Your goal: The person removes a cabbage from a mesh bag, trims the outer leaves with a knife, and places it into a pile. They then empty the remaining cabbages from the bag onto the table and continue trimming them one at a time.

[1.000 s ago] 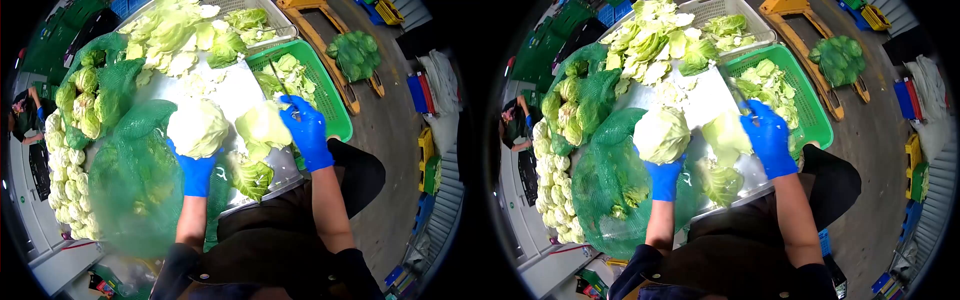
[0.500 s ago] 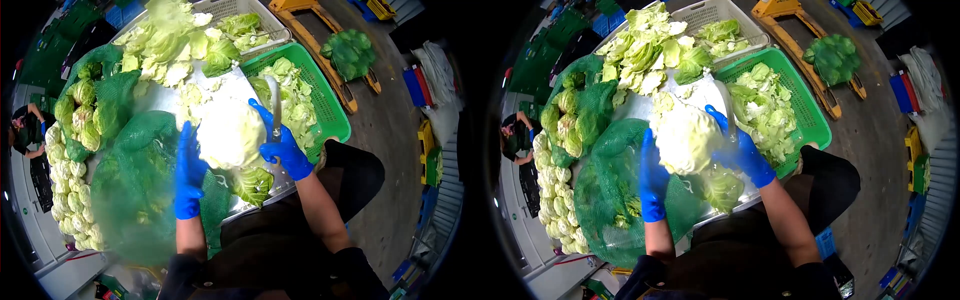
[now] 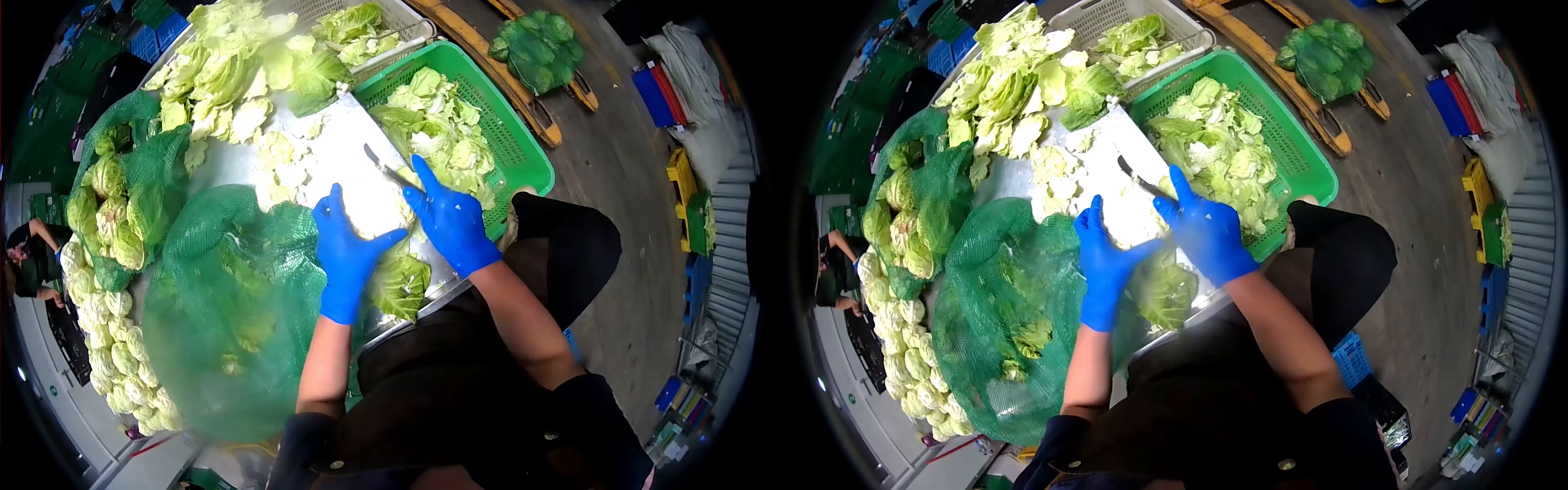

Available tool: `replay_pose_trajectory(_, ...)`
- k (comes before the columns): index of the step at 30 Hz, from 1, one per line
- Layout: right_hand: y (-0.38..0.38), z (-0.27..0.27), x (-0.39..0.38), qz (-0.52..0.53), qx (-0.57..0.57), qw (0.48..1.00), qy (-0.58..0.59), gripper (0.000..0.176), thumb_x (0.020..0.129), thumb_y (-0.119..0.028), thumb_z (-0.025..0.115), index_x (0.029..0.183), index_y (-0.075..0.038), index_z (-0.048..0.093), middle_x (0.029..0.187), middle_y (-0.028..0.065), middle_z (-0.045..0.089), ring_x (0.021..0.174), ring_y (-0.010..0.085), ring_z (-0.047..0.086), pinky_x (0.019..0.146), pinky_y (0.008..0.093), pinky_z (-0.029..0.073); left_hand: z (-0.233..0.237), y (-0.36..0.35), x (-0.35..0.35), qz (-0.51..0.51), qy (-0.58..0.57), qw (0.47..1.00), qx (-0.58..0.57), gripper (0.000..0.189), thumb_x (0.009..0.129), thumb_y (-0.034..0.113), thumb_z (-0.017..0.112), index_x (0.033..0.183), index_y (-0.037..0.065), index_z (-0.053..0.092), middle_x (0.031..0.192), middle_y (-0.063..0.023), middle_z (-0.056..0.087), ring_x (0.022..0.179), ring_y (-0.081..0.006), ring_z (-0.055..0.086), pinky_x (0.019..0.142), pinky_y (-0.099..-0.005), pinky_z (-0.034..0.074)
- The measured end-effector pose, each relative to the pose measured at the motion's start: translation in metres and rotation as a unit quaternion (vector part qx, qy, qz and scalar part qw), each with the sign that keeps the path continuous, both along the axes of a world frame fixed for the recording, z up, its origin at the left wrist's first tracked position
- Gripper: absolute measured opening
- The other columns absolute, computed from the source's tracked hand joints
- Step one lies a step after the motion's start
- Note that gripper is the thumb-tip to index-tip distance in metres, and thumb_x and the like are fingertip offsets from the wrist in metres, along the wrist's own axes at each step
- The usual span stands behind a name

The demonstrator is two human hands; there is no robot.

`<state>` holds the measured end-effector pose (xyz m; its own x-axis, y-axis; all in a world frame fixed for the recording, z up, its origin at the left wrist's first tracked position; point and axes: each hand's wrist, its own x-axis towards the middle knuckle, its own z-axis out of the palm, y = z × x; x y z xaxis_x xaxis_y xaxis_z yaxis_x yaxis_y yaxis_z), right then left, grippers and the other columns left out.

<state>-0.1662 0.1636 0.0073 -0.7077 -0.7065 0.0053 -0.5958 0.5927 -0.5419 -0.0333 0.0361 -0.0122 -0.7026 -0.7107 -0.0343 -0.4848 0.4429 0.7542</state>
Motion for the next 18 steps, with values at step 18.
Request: replay_pose_trajectory(18, -0.009, -0.025, -0.055, 0.003, 0.09, 0.978, -0.186, 0.051, 0.096, -0.05, 0.047, 0.115, -0.007, 0.067, 0.098, 0.0233, 0.068, 0.095, 0.0379, 0.065, 0.085, 0.045, 0.05, -0.01, 0.034, -0.019, -0.006, 0.013, 0.998, -0.068, 0.116, 0.059, 0.044, 0.09, 0.143, -0.006, 0.028, 0.139, -0.0329, 0.037, 0.128, -0.0472, 0.038, 0.106, -0.0496, 0.036)
